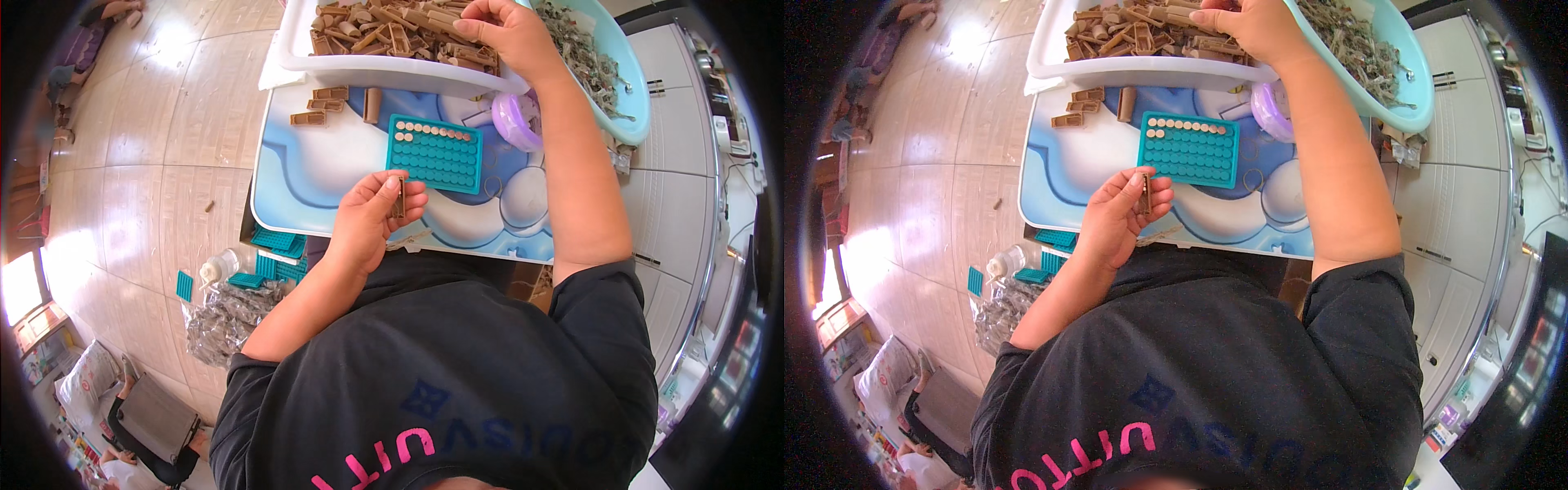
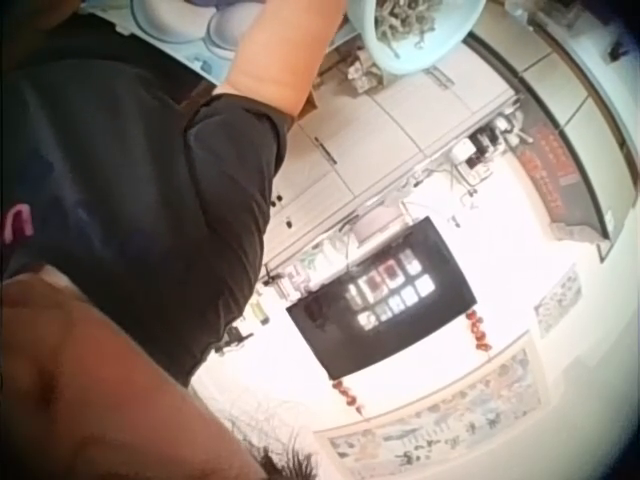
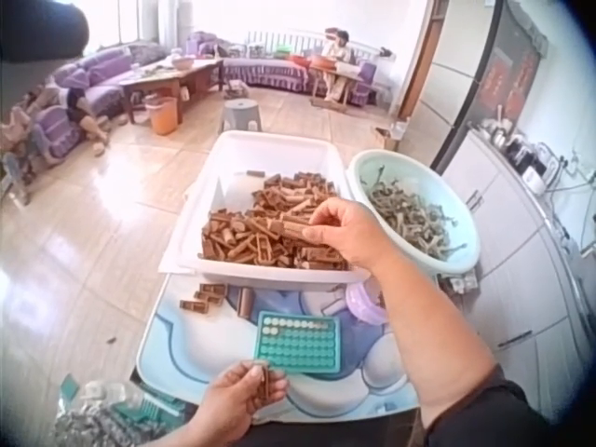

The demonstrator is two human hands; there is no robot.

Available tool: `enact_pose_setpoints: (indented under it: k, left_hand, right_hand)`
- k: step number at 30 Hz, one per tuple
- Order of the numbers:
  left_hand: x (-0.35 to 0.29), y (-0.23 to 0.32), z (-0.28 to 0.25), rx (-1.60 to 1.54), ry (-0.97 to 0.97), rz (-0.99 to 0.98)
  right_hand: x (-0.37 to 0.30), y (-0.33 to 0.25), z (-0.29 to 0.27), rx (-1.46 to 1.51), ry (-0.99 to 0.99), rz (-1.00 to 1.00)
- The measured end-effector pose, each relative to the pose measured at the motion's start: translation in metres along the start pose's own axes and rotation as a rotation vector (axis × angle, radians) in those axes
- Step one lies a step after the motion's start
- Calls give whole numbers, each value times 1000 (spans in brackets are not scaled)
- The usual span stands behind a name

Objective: The person assembles small electronic components by placing white plastic pins into a brown connector housing by hand.

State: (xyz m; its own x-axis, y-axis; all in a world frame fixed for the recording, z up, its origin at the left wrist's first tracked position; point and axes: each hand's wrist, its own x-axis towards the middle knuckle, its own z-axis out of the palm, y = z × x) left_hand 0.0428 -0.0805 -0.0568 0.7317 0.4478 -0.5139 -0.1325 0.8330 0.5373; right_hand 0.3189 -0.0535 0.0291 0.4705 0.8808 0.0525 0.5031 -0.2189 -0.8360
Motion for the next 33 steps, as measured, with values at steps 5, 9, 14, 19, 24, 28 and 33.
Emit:
enact_pose_setpoints:
  k: [5,9,14,19,24,28,33]
  left_hand:
    - [0,1,-4,-8,16,7]
    - [0,3,-5,-18,16,3]
    - [1,7,-6,-8,41,4]
    - [5,7,-5,-3,46,-16]
    - [8,6,-4,-2,27,-29]
    - [7,8,-8,2,15,-18]
    - [4,10,-8,4,-8,-19]
  right_hand:
    - [-3,-45,-12,-619,-48,82]
    - [26,12,-33,-766,57,89]
    - [22,-33,6,-840,18,25]
    - [7,-62,46,-736,-62,-58]
    - [14,-52,76,-264,-50,-513]
    - [51,-38,44,-440,148,-456]
    - [71,-12,-6,-689,253,-121]
